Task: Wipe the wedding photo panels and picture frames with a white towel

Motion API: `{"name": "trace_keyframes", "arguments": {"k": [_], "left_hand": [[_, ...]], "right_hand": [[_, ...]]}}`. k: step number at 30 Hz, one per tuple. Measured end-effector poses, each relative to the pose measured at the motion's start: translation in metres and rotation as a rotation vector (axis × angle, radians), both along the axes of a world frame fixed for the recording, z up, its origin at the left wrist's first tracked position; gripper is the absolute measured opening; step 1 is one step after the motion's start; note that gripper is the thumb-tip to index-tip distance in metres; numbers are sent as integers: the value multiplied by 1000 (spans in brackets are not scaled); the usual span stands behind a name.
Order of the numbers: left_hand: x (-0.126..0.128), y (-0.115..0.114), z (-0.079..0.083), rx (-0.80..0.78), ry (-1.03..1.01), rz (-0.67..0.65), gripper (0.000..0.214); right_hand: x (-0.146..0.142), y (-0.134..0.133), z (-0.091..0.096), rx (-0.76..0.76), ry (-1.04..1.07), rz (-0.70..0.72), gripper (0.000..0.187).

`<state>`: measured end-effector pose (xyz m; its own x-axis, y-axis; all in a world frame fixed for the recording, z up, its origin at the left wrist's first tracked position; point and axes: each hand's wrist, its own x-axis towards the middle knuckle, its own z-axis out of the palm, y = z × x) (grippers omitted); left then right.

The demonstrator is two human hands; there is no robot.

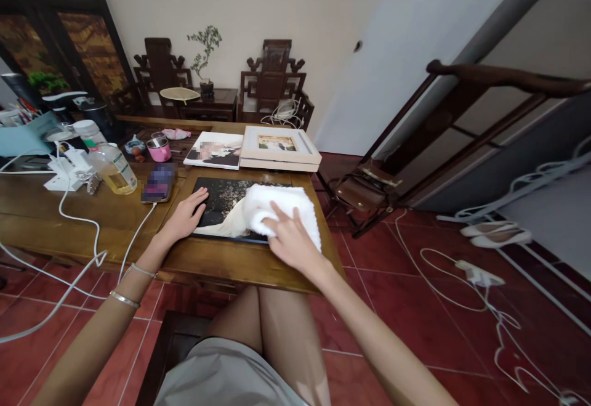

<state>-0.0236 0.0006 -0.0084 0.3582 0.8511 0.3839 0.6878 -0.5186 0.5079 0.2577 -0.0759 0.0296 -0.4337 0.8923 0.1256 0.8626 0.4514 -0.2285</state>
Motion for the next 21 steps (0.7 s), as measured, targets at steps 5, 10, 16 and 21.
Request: {"name": "trace_keyframes", "arguments": {"k": [5,10,16,21], "left_hand": [[0,1,-1,-9,-11,4,41],[1,-3,10,1,-128,50,45],[1,-9,19,41,-315,146,52],[5,-9,14,24,-137,55,52]], "right_hand": [[-7,45,6,-8,-56,-182,48],[-68,48,14,-1,-58,53,52],[-97,7,19,-49,-7,453,53],[-49,-25,22,-90,60,408,52]]}}
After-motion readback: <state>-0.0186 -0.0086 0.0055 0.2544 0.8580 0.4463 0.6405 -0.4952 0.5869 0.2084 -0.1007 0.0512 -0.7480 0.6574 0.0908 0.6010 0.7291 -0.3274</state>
